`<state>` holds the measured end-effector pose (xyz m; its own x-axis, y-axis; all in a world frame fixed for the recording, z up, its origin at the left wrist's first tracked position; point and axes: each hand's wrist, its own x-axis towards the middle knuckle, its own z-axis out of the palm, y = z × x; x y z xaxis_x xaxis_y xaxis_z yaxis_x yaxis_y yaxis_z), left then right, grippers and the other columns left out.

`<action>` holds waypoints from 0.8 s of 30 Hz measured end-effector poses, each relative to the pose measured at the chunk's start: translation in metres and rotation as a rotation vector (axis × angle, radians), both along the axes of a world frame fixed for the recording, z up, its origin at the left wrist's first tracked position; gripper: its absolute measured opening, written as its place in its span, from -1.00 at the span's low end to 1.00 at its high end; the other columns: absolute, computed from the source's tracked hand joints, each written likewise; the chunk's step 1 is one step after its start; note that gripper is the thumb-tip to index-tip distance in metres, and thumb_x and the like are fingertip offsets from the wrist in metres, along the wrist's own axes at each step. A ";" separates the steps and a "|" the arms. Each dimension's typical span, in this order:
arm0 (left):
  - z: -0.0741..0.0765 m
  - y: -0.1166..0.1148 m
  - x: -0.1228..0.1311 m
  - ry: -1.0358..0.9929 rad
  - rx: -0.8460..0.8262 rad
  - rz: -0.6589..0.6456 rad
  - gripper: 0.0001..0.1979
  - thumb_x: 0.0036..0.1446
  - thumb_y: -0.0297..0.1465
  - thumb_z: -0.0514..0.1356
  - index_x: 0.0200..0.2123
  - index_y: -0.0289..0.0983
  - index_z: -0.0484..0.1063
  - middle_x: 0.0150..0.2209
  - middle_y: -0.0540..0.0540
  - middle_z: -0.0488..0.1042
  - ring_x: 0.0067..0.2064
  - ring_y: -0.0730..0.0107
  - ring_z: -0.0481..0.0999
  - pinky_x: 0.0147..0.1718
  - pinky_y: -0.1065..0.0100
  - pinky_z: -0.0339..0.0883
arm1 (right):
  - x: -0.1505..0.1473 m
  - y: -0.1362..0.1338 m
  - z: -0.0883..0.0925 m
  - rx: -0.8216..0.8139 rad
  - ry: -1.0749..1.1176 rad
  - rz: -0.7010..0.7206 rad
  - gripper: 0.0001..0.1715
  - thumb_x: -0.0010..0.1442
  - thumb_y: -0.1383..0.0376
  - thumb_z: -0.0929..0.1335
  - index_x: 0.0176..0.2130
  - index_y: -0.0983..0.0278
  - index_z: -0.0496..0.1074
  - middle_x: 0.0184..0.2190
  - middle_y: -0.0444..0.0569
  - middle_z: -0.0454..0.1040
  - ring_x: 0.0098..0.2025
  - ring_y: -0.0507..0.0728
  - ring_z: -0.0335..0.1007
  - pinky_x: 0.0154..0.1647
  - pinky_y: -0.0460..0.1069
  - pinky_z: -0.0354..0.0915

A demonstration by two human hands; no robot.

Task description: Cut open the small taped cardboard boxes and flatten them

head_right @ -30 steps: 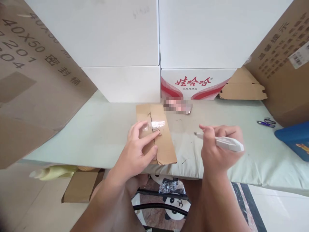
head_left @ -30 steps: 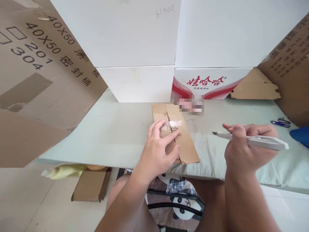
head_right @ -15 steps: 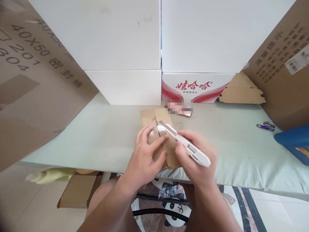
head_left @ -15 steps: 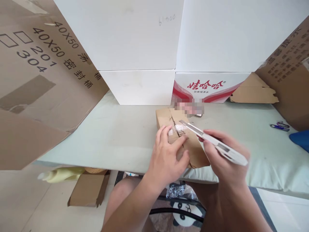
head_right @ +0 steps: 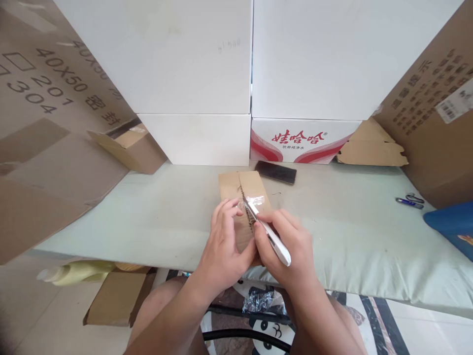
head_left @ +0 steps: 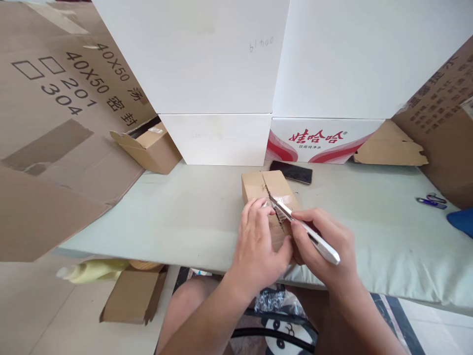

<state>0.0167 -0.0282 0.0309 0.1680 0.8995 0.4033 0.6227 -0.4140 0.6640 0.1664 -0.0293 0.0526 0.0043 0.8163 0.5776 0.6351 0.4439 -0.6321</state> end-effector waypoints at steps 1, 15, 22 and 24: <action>0.000 0.000 0.000 -0.005 0.001 0.009 -0.66 0.29 -0.31 0.19 0.05 -0.18 0.15 0.25 -0.34 0.30 0.39 -0.09 0.21 0.28 -0.23 0.26 | -0.002 0.000 0.000 0.002 -0.015 -0.006 -0.91 0.28 0.33 0.36 -0.29 0.20 0.48 -0.44 -0.13 0.55 -0.49 0.03 0.47 -0.47 -0.08 0.36; 0.001 0.005 -0.007 0.010 -0.021 -0.009 -0.53 0.19 -0.32 0.20 0.16 -0.22 0.23 0.26 -0.34 0.28 0.38 -0.11 0.19 0.33 -0.24 0.17 | 0.029 -0.004 -0.003 0.349 0.506 -0.323 -0.65 0.34 0.24 0.24 -0.44 0.20 0.44 -0.50 -0.04 0.48 -0.48 0.20 0.51 -0.57 0.06 0.34; 0.037 -0.005 -0.020 0.137 -0.351 -0.042 -0.57 0.10 -0.25 0.29 0.06 -0.16 0.43 0.44 -0.31 0.02 0.48 -0.37 0.03 0.26 -0.31 0.28 | 0.067 0.040 -0.067 0.064 0.134 -0.525 -0.77 0.20 0.12 0.38 -0.25 0.23 0.37 -0.11 0.18 0.57 -0.05 0.34 0.56 -0.01 0.28 0.42; 0.046 -0.010 -0.020 0.211 -0.463 -0.057 -0.54 0.11 -0.23 0.29 0.09 -0.13 0.47 0.51 -0.26 -0.16 0.51 -0.46 -0.17 0.25 -0.34 0.27 | 0.078 0.050 -0.089 -0.039 0.047 -0.538 -0.69 0.14 0.10 0.35 -0.18 0.23 0.35 -0.02 0.27 0.53 0.10 0.41 0.46 0.09 0.33 0.36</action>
<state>-0.0037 -0.0378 0.0774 0.2571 0.9627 -0.0839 0.7482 -0.1434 0.6478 0.2439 0.0211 -0.0360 0.4524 0.7126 0.5362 0.7370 0.0398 -0.6747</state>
